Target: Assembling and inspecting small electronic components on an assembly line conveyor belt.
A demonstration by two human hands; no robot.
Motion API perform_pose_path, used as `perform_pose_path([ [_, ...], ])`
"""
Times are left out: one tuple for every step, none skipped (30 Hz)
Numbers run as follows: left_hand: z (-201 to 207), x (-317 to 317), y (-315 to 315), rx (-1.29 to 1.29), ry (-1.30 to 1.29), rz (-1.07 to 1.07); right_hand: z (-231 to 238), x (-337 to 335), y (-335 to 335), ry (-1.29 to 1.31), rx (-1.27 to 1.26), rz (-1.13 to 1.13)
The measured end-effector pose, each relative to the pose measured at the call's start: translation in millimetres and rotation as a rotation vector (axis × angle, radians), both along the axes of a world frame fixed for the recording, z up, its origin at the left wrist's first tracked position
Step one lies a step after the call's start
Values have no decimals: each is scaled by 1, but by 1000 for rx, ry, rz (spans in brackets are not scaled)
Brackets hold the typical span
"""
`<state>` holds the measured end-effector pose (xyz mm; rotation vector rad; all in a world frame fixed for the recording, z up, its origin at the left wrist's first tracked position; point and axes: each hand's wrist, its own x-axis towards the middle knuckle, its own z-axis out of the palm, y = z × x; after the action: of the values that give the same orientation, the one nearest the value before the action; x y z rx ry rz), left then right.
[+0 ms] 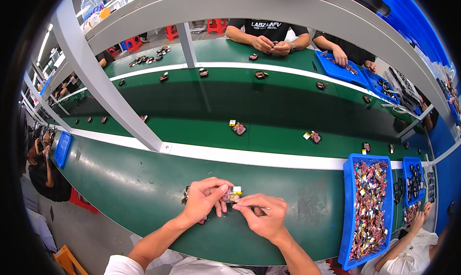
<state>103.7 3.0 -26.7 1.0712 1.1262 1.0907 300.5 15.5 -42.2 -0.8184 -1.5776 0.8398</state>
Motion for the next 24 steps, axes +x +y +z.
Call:
perform_pose_path([
  [0,0,0,0,0,-1,1,1,1,-13,38,15],
  [-1,-1,1,-31,-22,-13,1,1,1,-27,76,27],
  [-2,-1,1,-62,-44,-25,1,1,1,-27,76,25],
  [0,-1,2,-62,-45,-28,1,0,0,-29,79,2],
  [2,-1,2,-64,-45,-56,1,-1,0,-29,82,-19],
  [3,0,3,-66,-45,-84,2,-1,-1,-28,83,-19],
  [4,0,3,-65,-44,-84,3,-1,-1,-40,82,-27],
  [4,1,3,-58,-15,-86,4,-1,-2,-52,82,-33],
  [4,1,2,-50,13,-87,5,-1,-2,-51,83,-31],
  [3,2,2,-49,15,-85,4,-1,-2,-49,88,-25],
  [1,2,2,-47,25,-66,5,-2,-3,-47,93,-21],
  [-1,2,2,-45,35,-47,5,-3,-3,-46,95,-20],
  [-1,2,1,-43,36,-46,5,-4,-3,-63,137,-17],
  [-2,4,1,-38,54,-32,4,-4,-2,-81,179,-16],
  [-2,6,1,-33,73,-18,1,-4,-2,-81,180,-17],
  [-3,7,2,-31,73,-19,-4,-3,-1,-96,218,-18],
  [-3,8,2,-26,101,-12,-6,-4,0,-109,256,-18],
  [-3,8,3,-20,128,-5,-7,-4,0,-108,257,-19],
  [-3,8,3,-19,129,-6,-7,-4,0,-115,269,-20],
  [-4,8,4,-29,122,-4,-8,-4,1,-120,282,-19],
  [-4,8,4,-38,114,-2,-7,-5,1,-118,285,-19],
  [-4,8,5,-35,116,-2,-7,-6,2,-109,273,-18],
  [-5,7,4,-41,119,-1,-7,-7,2,-98,261,-15],
  [-6,6,4,-46,122,0,-6,-8,1,-93,262,-13],
])
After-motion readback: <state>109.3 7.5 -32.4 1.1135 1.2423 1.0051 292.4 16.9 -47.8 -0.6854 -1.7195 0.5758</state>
